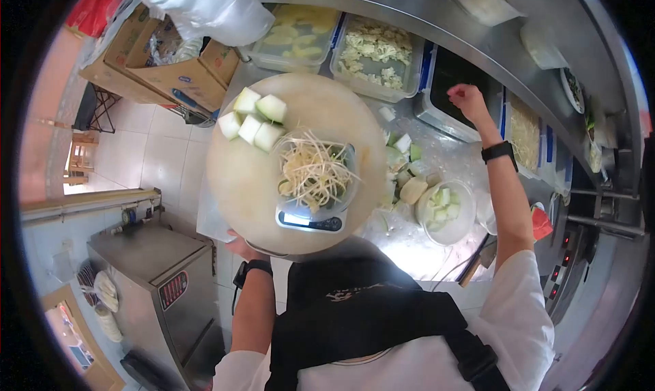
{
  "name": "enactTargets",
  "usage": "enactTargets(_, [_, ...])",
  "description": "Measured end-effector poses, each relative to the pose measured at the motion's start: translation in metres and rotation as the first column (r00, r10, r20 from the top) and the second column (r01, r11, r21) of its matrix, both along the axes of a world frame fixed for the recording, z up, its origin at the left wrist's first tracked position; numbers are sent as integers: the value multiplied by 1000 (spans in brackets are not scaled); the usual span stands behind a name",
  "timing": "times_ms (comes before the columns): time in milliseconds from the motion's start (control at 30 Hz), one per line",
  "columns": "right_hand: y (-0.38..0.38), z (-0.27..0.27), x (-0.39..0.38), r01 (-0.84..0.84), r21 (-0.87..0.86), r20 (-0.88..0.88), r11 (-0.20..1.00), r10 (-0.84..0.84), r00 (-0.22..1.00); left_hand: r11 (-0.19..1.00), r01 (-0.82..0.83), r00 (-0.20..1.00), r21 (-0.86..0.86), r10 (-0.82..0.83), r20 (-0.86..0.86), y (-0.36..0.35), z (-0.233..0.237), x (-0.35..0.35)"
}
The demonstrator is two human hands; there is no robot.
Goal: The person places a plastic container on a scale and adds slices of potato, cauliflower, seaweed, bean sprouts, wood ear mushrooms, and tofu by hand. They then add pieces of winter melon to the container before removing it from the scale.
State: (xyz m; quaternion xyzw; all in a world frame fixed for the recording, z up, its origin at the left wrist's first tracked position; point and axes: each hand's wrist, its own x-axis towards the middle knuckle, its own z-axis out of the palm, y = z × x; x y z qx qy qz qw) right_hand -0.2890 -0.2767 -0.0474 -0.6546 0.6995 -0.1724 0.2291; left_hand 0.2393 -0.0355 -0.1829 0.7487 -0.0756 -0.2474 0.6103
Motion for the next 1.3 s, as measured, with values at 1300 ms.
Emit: enactTargets(1300, [120,161,260,-728,-35,3,685,728,685,872,-216,958,440,103,267,2,13,7])
